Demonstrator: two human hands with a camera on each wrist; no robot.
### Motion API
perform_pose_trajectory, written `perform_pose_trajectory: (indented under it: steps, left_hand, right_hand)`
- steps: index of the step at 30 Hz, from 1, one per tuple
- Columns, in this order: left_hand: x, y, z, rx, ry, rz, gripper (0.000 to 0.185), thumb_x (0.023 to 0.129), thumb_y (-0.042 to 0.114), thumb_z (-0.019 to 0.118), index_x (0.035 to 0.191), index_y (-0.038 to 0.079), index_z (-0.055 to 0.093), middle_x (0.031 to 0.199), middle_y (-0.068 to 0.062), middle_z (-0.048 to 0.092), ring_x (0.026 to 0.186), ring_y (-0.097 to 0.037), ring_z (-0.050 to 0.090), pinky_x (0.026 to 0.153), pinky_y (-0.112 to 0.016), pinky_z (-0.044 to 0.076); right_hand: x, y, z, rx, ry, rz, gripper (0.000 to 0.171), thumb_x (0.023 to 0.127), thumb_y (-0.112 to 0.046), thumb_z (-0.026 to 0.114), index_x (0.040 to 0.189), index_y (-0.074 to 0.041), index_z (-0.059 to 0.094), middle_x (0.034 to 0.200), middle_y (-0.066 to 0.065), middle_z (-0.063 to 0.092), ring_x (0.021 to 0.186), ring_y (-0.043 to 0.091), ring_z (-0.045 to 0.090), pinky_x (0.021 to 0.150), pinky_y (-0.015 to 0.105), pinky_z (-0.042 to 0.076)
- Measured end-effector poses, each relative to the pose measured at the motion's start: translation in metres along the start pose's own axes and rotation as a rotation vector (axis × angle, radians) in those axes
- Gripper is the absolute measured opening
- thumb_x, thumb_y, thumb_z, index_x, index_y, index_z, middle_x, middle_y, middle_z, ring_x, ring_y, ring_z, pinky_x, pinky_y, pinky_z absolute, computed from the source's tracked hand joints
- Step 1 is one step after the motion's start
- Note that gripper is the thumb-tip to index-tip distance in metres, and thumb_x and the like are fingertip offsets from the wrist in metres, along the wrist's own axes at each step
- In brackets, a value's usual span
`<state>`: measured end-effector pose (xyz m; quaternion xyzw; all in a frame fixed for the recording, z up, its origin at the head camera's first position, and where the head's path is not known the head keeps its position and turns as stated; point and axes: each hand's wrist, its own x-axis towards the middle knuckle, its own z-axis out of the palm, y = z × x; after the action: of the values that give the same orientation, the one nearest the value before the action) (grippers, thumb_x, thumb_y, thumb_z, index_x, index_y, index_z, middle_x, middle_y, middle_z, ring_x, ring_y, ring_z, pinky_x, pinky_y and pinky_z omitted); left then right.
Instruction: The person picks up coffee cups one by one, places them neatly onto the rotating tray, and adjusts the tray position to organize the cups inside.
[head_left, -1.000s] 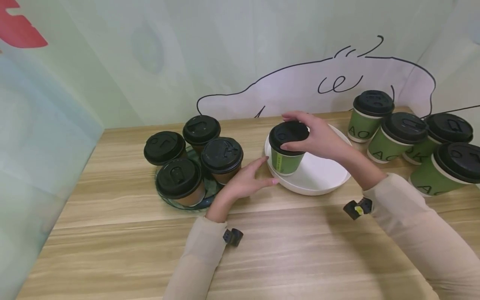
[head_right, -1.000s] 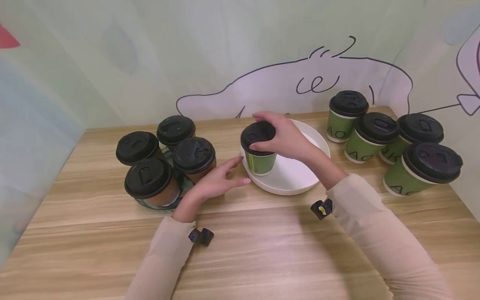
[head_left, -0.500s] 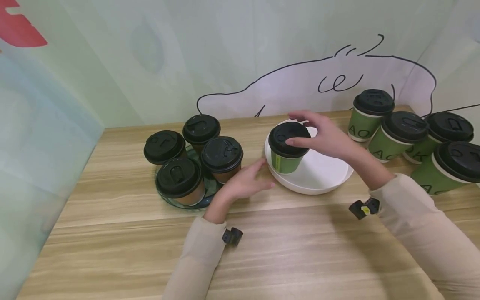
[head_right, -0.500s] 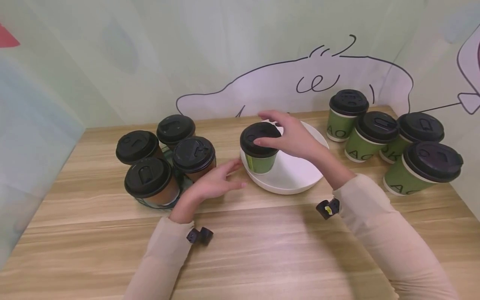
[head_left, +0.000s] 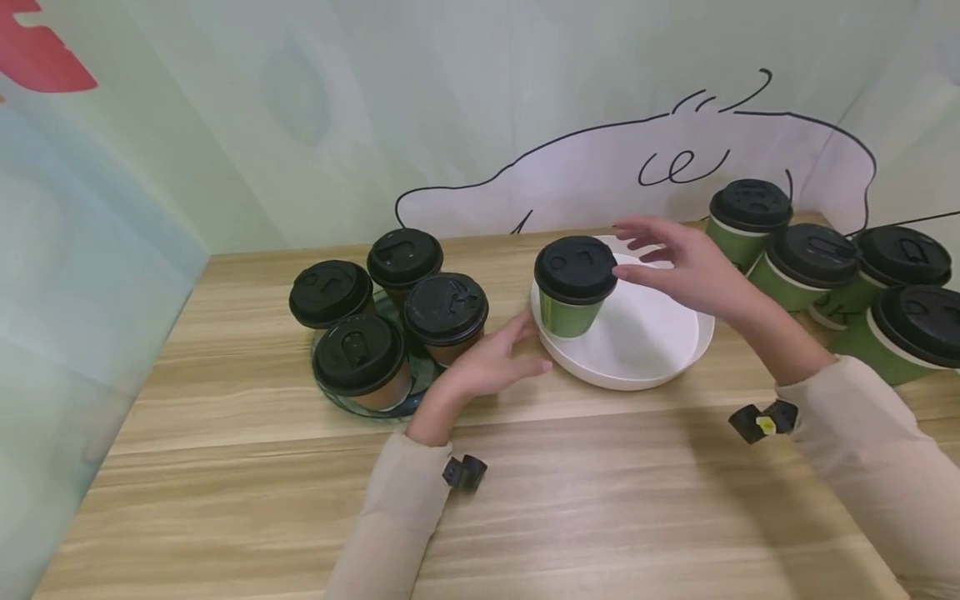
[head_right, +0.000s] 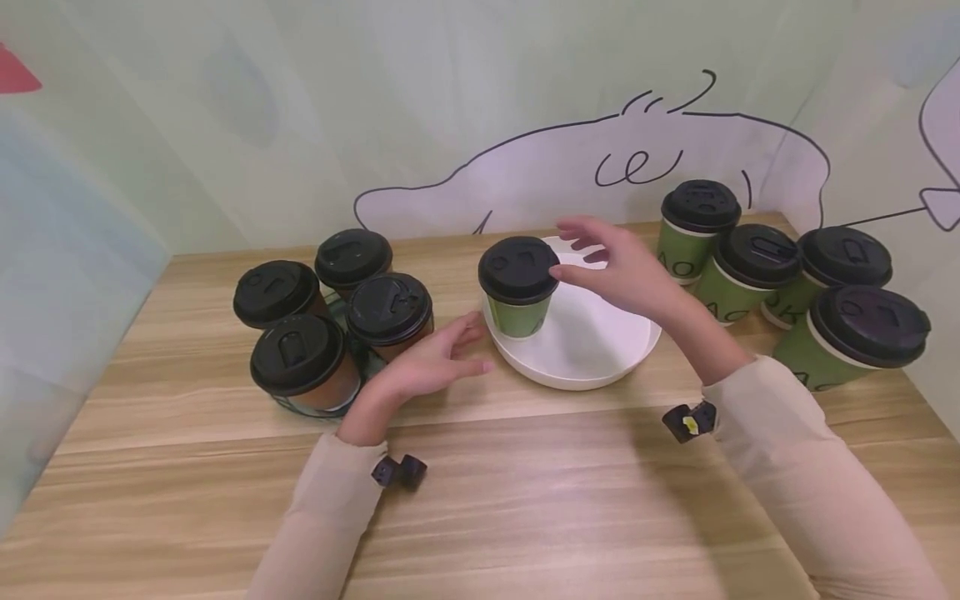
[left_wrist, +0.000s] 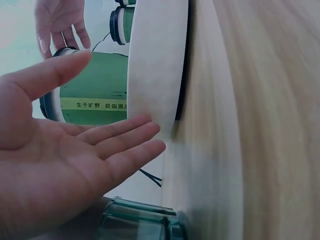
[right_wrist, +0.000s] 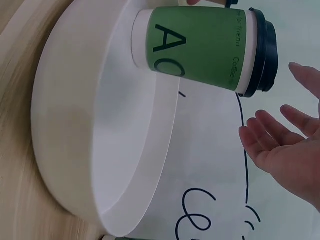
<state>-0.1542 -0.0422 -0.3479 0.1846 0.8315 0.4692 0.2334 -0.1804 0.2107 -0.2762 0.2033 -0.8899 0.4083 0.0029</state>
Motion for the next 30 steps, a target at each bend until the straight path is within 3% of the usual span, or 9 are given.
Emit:
perform_pose_trajectory:
  steps: [9, 17, 21, 23, 28, 30]
  left_hand:
    - [0.000, -0.001, 0.001, -0.052, 0.002, 0.009, 0.078, 0.088, 0.016, 0.060, 0.147, 0.005, 0.009, 0.148, -0.015, 0.022, 0.133, -0.027, 0.026, 0.106, -0.038, 0.026]
    - [0.000, 0.000, 0.002, -0.061, 0.003, 0.019, 0.076, 0.088, 0.014, 0.060, 0.147, 0.009, 0.012, 0.141, -0.019, 0.034, 0.129, -0.026, 0.033, 0.103, -0.040, 0.031]
    - [0.002, -0.001, 0.003, -0.049, -0.001, 0.029, 0.077, 0.087, 0.011, 0.060, 0.147, 0.007, 0.010, 0.144, -0.019, 0.028, 0.132, -0.026, 0.029, 0.104, -0.037, 0.029]
    - [0.002, -0.001, 0.003, -0.040, -0.003, 0.030, 0.077, 0.088, 0.011, 0.059, 0.146, 0.006, 0.010, 0.146, -0.018, 0.026, 0.132, -0.026, 0.028, 0.105, -0.036, 0.028]
    - [-0.001, 0.001, 0.000, -0.058, 0.005, 0.004, 0.071, 0.088, 0.012, 0.059, 0.145, 0.005, 0.017, 0.142, -0.016, 0.034, 0.130, -0.026, 0.032, 0.103, -0.038, 0.030]
    - [-0.002, 0.001, 0.000, -0.064, 0.007, -0.013, 0.067, 0.089, 0.012, 0.058, 0.144, 0.004, 0.021, 0.139, -0.016, 0.038, 0.128, -0.026, 0.035, 0.102, -0.040, 0.032]
  right_hand:
    - [-0.012, 0.008, -0.011, -0.023, 0.002, 0.092, 0.053, 0.086, -0.020, 0.065, 0.133, -0.005, 0.044, 0.124, 0.014, 0.051, 0.110, 0.027, 0.049, 0.092, 0.044, 0.040]
    - [-0.021, 0.018, -0.018, -0.049, 0.001, 0.159, 0.058, 0.086, -0.027, 0.064, 0.136, -0.009, 0.041, 0.126, 0.012, 0.050, 0.111, 0.025, 0.048, 0.092, 0.044, 0.041]
    - [-0.025, 0.022, -0.020, -0.071, 0.005, 0.169, 0.058, 0.086, -0.027, 0.064, 0.136, -0.011, 0.040, 0.126, 0.011, 0.051, 0.110, 0.024, 0.049, 0.088, 0.027, 0.044]
    - [-0.028, 0.024, -0.022, -0.085, 0.010, 0.171, 0.058, 0.086, -0.026, 0.064, 0.137, -0.011, 0.040, 0.125, 0.011, 0.051, 0.110, 0.023, 0.049, 0.087, 0.026, 0.044]
    - [-0.034, 0.026, -0.027, -0.092, 0.029, 0.187, 0.058, 0.087, -0.025, 0.063, 0.137, -0.009, 0.039, 0.124, 0.015, 0.051, 0.112, 0.027, 0.047, 0.093, 0.046, 0.040]
    - [-0.037, 0.026, -0.029, -0.094, 0.039, 0.191, 0.058, 0.087, -0.025, 0.063, 0.137, -0.008, 0.038, 0.124, 0.017, 0.051, 0.112, 0.028, 0.047, 0.094, 0.049, 0.038]
